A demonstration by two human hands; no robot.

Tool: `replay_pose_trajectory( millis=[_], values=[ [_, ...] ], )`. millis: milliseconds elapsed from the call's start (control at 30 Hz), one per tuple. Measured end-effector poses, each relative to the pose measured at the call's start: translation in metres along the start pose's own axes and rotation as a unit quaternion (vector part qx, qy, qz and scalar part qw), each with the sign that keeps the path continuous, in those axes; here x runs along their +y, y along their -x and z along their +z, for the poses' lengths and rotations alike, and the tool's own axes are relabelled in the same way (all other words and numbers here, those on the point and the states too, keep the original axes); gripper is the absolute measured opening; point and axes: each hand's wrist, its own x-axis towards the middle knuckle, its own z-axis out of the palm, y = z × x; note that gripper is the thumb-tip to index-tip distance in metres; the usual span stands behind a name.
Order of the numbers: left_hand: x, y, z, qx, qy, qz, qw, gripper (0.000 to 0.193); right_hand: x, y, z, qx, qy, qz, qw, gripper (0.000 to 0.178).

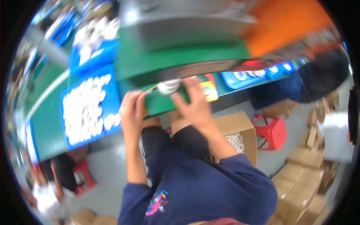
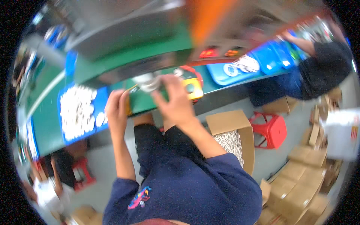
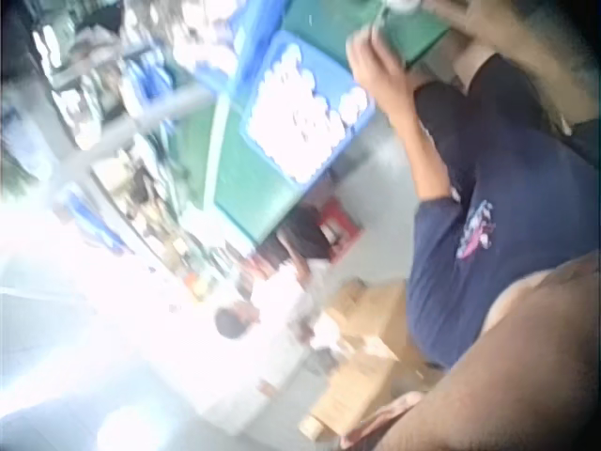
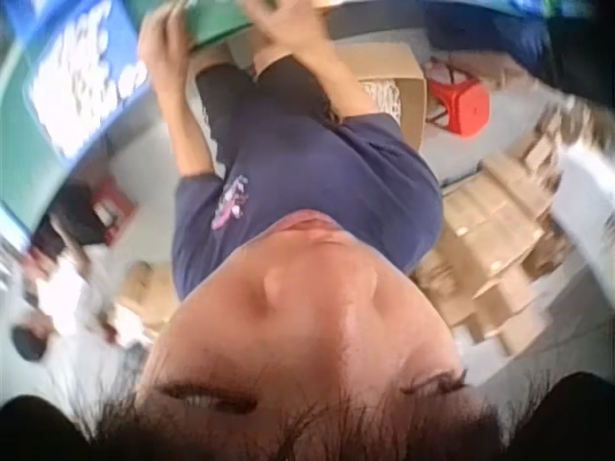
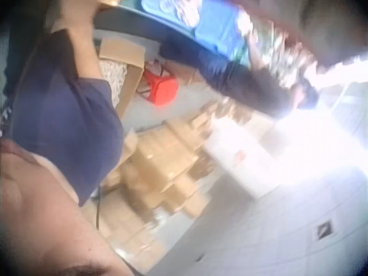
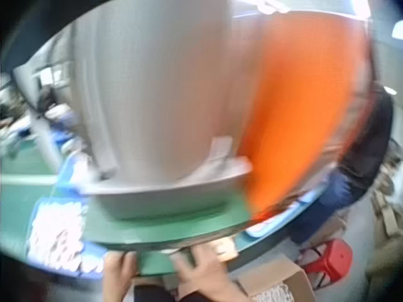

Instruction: Assemble small plastic electronic components using a manual press machine on an assembly line.

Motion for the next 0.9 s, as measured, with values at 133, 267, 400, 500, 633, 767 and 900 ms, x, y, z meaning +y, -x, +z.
replay_pose_trajectory(
  millis=[133, 267, 400, 500, 633, 767, 900],
  values=[
    [-0.012, 0.006, 0.004, 0.01, 0.031, -0.015, 0.999, 0.01, -0.009, -0.01, 0.009, 0.043, -0.054, -0.014, 0.998, 0.062],
    [-0.007, 0.002, 0.002, -0.037, 0.091, -0.08, 0.992, 0.024, -0.003, -0.015, 0.012, 0.028, -0.139, 0.039, 0.989, 0.06],
    [-0.007, 0.003, 0.0, -0.034, 0.125, -0.11, 0.985, 0.033, -0.006, -0.013, 0.018, 0.041, -0.196, 0.078, 0.977, 0.059],
    [-0.009, 0.0, 0.006, -0.026, 0.132, -0.115, 0.984, 0.033, -0.003, -0.023, 0.014, 0.063, -0.249, 0.043, 0.965, 0.058],
    [-0.006, -0.002, 0.007, -0.013, 0.122, -0.109, 0.986, 0.032, -0.008, -0.011, -0.008, 0.099, -0.164, -0.017, 0.981, 0.054],
    [-0.009, 0.005, 0.001, 0.02, 0.111, -0.148, 0.983, 0.029, 0.023, 0.022, -0.052, 0.08, -0.149, 0.016, 0.985, 0.066],
    [-0.004, -0.002, 0.004, 0.01, 0.021, -0.061, 0.998, 0.016, 0.091, -0.002, -0.135, 0.261, -0.026, 0.085, 0.961, 0.064]
  ],
)
